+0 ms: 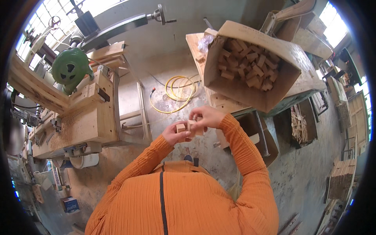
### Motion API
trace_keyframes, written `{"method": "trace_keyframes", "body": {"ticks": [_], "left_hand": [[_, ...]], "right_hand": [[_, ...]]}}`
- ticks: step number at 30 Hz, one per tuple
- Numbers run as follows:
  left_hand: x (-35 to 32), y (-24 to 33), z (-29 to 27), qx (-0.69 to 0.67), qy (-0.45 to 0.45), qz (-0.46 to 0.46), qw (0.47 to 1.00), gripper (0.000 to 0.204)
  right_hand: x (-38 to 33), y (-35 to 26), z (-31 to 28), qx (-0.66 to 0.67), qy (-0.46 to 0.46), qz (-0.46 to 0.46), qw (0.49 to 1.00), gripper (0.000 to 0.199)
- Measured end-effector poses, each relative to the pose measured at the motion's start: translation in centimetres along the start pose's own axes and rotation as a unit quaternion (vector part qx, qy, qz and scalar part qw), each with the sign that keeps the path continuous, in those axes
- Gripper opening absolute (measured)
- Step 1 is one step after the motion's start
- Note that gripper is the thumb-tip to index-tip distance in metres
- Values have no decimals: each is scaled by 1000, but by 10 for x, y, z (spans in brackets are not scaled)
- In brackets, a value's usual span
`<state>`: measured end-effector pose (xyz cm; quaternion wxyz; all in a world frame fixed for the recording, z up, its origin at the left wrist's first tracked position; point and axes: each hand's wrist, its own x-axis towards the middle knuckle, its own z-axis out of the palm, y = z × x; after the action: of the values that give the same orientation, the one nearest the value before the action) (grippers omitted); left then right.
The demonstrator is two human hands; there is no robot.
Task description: The person sweeps sawdust and debris on the workshop floor using a broom and dustpan, then collects the swept material into a dustpan. The person also briefly handles small wooden blocks near a woodworking machine.
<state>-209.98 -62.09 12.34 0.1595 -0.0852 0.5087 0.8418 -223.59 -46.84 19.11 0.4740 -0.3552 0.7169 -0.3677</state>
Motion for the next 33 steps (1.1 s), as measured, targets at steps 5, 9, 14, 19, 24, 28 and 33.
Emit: {"method": "trace_keyframes", "body": {"ticks": [5,9,14,19,24,28,33], "left_hand": [[-5,-7,-4,-123,59,6,991,34],[-15,-5,-13,-161,72,-2,984,38],[-18,-11,-17,-161,105,1,981,39],[-27,-18,-41,-186,173,48,966,36],[-30,-27,-47,-167,232,117,951,31],[-42,-33,-66,-245,298,163,908,30],[-68,-22,-88,-287,334,228,868,33]], "right_hand": [[7,7,24,128,132,-55,981,28],[17,20,46,37,197,-155,967,35],[47,22,85,-185,303,-218,909,41],[58,-1,105,61,357,-221,906,38],[74,16,113,73,318,-143,934,38],[87,4,140,-118,316,-262,904,47],[100,-35,170,-165,304,-305,888,72]]}}
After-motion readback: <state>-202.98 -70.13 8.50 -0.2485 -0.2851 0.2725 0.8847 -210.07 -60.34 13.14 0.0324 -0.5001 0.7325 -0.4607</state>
